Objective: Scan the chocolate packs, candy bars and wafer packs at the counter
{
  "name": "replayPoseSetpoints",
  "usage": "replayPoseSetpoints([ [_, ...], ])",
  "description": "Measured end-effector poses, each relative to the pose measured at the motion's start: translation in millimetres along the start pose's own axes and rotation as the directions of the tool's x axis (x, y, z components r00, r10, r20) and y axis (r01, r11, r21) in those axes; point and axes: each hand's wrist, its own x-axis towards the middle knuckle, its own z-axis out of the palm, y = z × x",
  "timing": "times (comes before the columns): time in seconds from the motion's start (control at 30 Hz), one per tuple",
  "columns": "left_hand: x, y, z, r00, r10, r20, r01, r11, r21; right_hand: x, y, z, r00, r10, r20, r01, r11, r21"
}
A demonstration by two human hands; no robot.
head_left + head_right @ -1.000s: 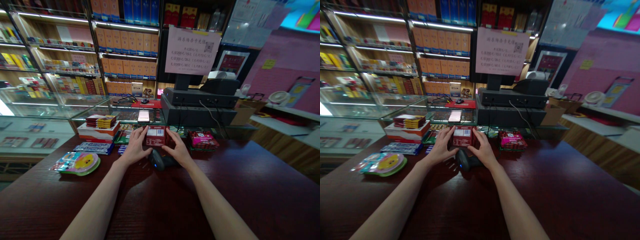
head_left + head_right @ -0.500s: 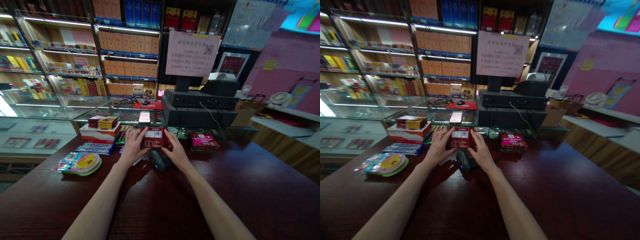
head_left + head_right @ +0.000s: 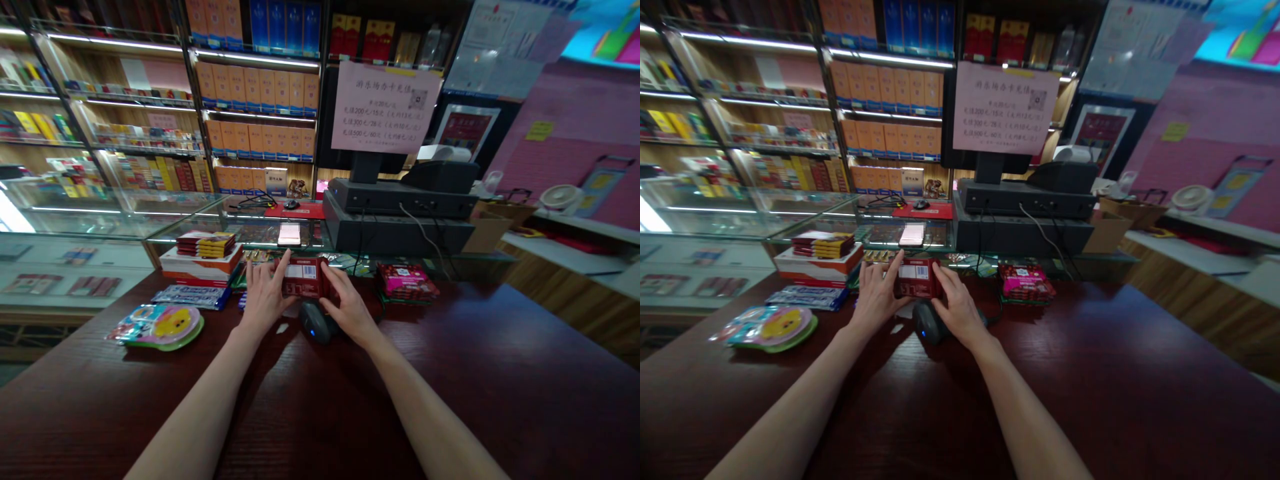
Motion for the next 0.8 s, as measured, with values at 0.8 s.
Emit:
replayPoseSetpoints([
  [0.8, -2.1, -0.7, -1.1, 0.999, 0.029, -0.032, -0.031, 0.996, -0.080, -3.4, 3.3, -7.2, 0.997, 0.081, -0.005, -0.079, 0.983, 0.167],
])
